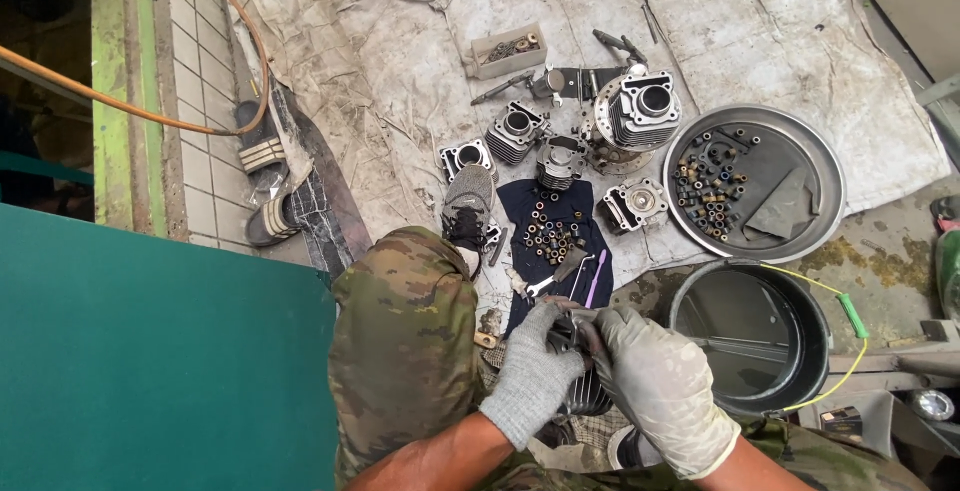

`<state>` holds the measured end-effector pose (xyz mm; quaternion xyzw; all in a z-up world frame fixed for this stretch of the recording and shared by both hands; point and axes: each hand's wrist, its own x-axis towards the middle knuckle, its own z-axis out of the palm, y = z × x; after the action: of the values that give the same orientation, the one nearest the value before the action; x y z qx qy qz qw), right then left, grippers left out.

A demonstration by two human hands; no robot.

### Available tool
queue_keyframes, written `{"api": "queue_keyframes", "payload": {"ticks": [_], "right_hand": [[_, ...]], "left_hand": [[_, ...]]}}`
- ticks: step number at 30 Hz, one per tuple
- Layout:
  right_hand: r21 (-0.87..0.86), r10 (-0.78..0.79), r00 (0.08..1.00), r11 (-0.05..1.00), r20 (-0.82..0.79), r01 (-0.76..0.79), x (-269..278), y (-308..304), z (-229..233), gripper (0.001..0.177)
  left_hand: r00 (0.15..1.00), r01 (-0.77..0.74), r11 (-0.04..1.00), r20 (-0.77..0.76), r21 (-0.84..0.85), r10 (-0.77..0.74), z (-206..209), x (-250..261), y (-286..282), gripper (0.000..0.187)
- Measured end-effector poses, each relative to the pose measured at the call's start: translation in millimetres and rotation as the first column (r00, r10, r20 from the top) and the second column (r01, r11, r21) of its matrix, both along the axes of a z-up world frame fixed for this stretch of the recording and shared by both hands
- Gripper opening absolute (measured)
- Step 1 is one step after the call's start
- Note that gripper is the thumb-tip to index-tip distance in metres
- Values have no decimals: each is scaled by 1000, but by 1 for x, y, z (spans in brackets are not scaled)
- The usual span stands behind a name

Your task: The person sits on the floor and assembles small engine parts. They pick up a cylinder head, insert a valve guide, and use a small tool to tap it into place. The person then picks up a piston and inserts it into the cylinder head.

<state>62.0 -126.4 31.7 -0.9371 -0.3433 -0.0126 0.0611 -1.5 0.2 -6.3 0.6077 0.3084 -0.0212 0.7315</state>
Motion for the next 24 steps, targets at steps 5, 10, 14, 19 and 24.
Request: {"api": "queue_keyframes", "payload": {"ticks": [5, 10, 14, 19, 24], "right_hand": [[110, 93, 992, 990, -89, -83, 1, 0, 16, 18], [37, 77, 994, 997, -74, -74, 1, 3, 11, 26], [77, 98, 994, 992, 43, -101, -4, 5, 26, 19], [103, 101, 992, 989, 77, -109, -2, 8, 20, 19], [58, 100, 994, 993, 49, -103, 1, 8, 28, 24]], "left_hand": [[992, -13, 998, 125, 59, 6, -4, -1, 0, 48], [999, -37, 985, -18, -167, 34, 18, 1, 2, 52], [1000, -3, 999, 25, -33, 4, 22, -1, 6, 56], [1000, 25, 999, 9, 36, -25, 17, -2, 5, 53], [994, -84, 989, 60, -119, 91, 3, -1, 2, 53]]}}
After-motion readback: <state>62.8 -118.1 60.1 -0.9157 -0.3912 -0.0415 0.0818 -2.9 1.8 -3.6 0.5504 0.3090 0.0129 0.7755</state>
